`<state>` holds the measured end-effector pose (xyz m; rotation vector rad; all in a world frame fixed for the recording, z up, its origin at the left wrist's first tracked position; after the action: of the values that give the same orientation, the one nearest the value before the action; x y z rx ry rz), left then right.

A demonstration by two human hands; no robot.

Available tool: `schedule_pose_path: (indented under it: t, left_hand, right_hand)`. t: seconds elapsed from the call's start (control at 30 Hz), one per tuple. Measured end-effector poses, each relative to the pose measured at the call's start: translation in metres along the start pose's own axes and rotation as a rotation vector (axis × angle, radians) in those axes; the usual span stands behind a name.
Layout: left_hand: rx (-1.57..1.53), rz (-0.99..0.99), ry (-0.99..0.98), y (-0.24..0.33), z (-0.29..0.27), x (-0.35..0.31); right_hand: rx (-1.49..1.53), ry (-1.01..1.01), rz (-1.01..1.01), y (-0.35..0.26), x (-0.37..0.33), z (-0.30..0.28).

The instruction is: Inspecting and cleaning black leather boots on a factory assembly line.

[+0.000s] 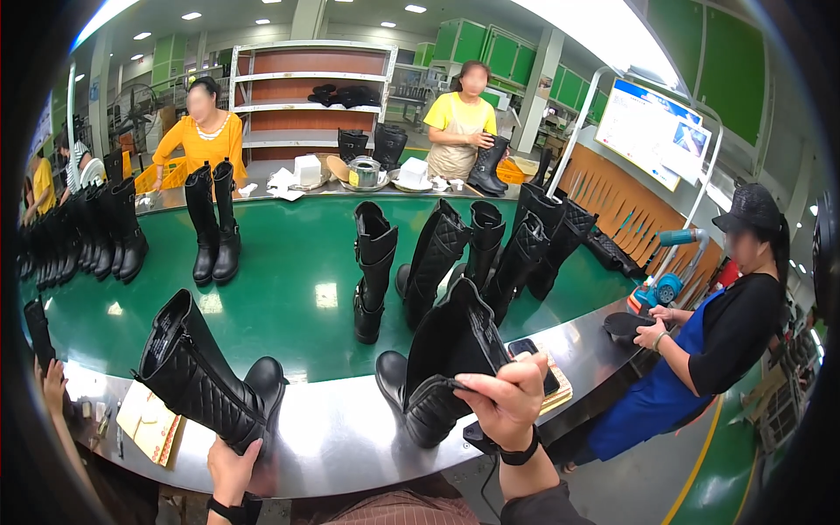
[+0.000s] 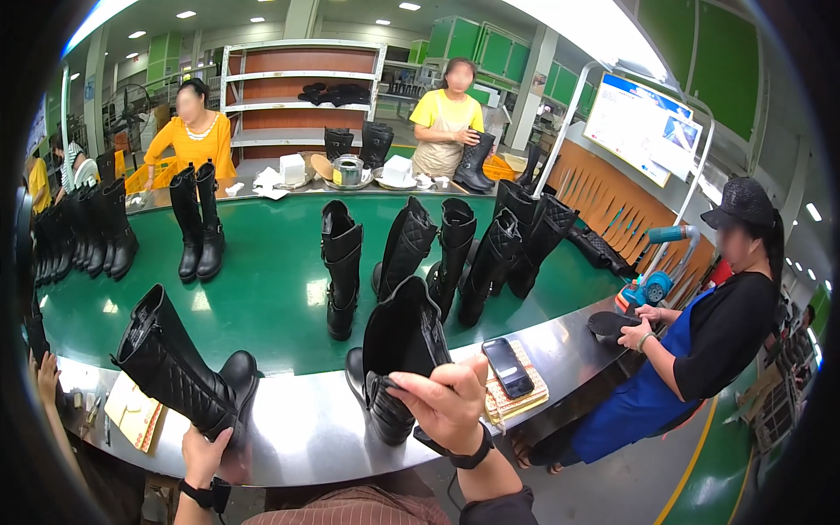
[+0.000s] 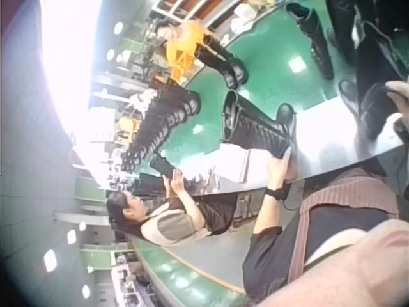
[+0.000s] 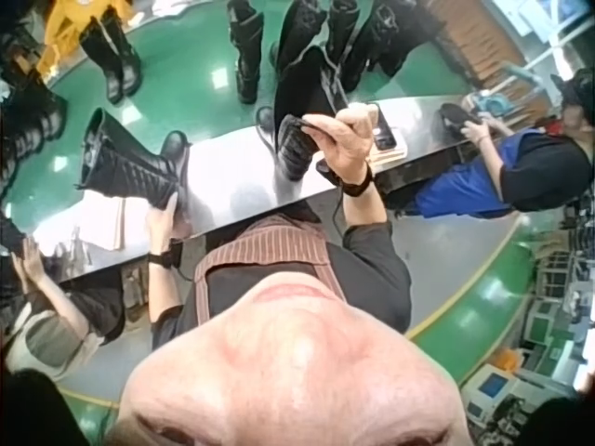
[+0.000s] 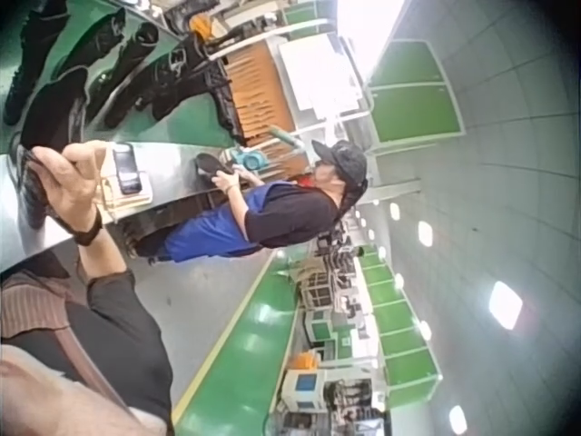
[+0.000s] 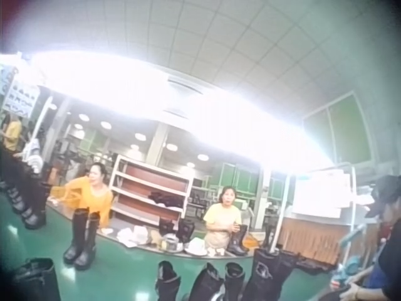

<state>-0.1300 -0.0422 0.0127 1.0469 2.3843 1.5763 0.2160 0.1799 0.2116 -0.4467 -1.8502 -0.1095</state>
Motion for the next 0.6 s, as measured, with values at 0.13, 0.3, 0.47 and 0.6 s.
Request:
schedule_pose_path:
  t: [0.13,0.3,0.47,0.6]
  left_hand:
    - [0.793,-0.016,-0.392,0.034,-0.012,-0.007]
    - [0.25,0.238,-0.643,0.11,0.035,0.0]
    - [-0.122,0.56,-0.732,0.181,0.103,0.017]
    - [-0.255,0.687,-0.675,0.221,0.153,0.026]
  right_hand:
    - [0.059,-0.099,0.005,-0.003,-0.008,-0.009]
    - [0.182,-0.136,0.063,0.004,-0.013,-0.017]
    - [0.327,-0.194,0.093,0.012,-0.015,-0.027]
    - [0.474,-0.311,0.108,0.016,-0.021,-0.033]
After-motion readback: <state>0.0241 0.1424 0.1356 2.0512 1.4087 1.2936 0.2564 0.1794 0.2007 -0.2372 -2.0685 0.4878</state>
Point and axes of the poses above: each hand's wrist, its own x-axis towards the middle knuckle, its own z-axis out of the palm, y = z × x, the point moved 5 cm from there along x, towards the middle knuckle, and after that the axes turned 5 degrees about z, right-handed, at the moved point
